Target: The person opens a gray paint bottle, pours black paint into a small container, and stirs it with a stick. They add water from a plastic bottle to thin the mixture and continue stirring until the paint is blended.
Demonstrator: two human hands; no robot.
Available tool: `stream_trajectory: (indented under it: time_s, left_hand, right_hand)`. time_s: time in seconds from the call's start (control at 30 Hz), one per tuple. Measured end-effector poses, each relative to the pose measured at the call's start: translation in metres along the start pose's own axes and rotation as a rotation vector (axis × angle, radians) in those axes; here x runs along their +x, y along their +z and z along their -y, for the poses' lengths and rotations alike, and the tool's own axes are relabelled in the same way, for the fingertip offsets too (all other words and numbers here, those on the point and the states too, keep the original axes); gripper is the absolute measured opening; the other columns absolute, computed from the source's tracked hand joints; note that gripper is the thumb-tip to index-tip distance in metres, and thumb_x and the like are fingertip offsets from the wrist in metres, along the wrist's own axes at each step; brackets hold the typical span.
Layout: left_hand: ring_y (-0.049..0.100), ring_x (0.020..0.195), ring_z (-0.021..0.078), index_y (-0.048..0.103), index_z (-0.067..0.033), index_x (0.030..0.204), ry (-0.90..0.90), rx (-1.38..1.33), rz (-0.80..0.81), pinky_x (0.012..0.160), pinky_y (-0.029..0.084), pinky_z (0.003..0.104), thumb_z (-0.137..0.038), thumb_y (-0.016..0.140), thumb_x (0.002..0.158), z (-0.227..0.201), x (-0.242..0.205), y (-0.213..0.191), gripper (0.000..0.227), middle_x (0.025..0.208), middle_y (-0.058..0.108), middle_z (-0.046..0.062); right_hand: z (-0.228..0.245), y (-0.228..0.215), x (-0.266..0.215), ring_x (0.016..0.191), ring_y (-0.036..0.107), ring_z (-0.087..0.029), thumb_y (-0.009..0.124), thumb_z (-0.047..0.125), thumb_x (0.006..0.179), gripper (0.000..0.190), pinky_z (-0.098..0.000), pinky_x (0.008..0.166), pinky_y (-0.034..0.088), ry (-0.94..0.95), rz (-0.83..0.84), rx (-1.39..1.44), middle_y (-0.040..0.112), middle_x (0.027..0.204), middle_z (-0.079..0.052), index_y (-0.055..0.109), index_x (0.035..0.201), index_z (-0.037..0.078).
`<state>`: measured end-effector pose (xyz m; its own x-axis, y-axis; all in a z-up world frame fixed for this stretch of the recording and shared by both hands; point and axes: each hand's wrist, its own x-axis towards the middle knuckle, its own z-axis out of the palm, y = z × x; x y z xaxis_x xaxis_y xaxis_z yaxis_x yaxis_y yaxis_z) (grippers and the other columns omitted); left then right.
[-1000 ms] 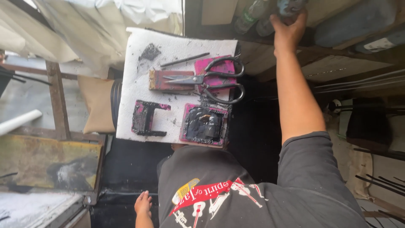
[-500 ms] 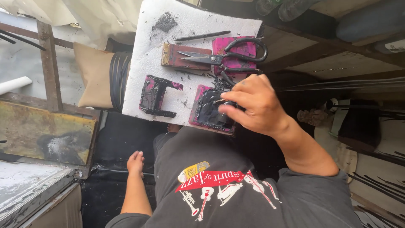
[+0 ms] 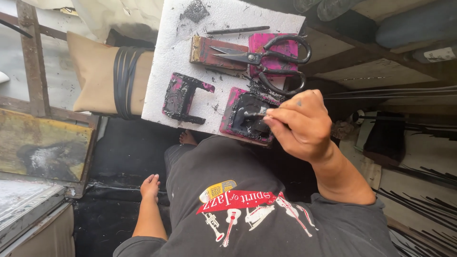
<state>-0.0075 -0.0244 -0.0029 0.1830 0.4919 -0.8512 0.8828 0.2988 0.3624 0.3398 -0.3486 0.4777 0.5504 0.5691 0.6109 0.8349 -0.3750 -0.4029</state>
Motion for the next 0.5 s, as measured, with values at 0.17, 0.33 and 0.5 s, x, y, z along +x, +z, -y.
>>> stream_trajectory:
  time_s: [0.17,0.33,0.5]
  left_hand:
    - [0.067,0.11,0.0366,0.062,-0.0053,0.139,-0.032,0.01,-0.005,0.094,0.053,0.052,-0.027,0.074,0.098,0.024,0.015,-0.004,0.048,0.129,0.066,0.027]
    - [0.062,0.117,0.0428,0.056,-0.002,0.144,0.011,-0.07,0.009,0.098,0.05,0.053,-0.024,0.07,0.102,-0.003,0.006,-0.003,0.05,0.134,0.059,0.032]
    - [0.063,0.118,0.0394,0.057,-0.0046,0.144,0.057,-0.052,0.013,0.099,0.049,0.054,-0.026,0.07,0.102,-0.024,0.009,0.002,0.049,0.132,0.062,0.028]
  right_hand:
    - [0.002,0.017,-0.004,0.069,0.059,-0.028,0.077,0.008,0.093,0.01,-0.0383,0.072,0.048,-0.047,-0.011,0.01,0.068,0.076,-0.01,0.079,0.084,0.003]
    - [0.001,0.002,-0.003,0.075,0.058,-0.03,0.081,0.003,0.09,0.005,-0.0405,0.074,0.053,-0.036,-0.077,-0.009,0.069,0.083,-0.014,0.082,0.09,-0.002]
    - [-0.002,0.012,-0.006,0.073,0.058,-0.029,0.078,0.002,0.091,0.005,-0.0404,0.072,0.049,-0.013,-0.028,0.026,0.068,0.079,-0.013,0.081,0.088,-0.001]
